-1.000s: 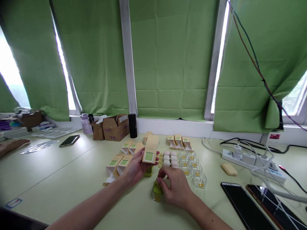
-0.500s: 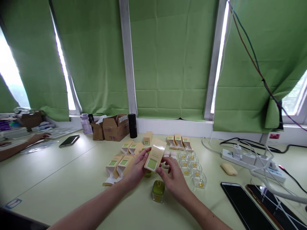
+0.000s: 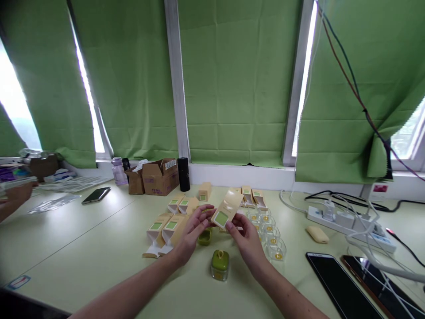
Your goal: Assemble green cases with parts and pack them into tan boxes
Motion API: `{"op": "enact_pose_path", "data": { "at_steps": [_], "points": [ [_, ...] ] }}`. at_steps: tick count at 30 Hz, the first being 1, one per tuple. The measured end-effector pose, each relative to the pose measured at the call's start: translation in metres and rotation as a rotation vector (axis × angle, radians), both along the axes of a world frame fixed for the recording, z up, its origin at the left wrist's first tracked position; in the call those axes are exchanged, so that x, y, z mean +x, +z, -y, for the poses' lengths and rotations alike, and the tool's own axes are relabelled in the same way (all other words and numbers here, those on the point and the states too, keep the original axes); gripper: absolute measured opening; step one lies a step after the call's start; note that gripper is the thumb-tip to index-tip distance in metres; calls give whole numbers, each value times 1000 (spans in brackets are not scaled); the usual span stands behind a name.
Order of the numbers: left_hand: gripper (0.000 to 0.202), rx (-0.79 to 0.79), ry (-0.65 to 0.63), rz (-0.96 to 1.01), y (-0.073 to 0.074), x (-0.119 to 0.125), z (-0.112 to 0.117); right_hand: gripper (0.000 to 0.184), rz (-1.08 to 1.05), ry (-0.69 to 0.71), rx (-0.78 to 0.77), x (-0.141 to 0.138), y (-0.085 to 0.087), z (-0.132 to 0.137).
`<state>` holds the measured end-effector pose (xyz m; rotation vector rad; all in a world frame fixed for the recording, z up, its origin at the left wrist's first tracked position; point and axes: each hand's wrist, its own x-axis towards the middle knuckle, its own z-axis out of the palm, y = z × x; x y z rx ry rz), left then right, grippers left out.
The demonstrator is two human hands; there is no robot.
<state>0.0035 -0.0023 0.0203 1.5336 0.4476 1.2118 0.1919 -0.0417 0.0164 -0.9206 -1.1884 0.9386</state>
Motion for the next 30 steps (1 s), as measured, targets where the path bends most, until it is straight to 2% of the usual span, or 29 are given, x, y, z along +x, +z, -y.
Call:
{"op": "enact_pose_path", "data": {
  "at_steps": [5,9,17,24,30],
  "points": [
    [45,156,57,-107,-7,1,-1,61,-65,4,22,-2,-5,-5],
    [40,203,85,-135,-6,2,-2,62,-72,18,38,-4,-10,-9],
    [38,200,99,-164,-8,2,-3,63,5,2,40,-3,-12,-9],
    [41,151,86,-137,-3,3,0,65,42,1,45,-6,-12,-5],
    [36,176,87,-133,-7,2,-3,65,78,-5,36,-6,-11,-4]
  ]
}}
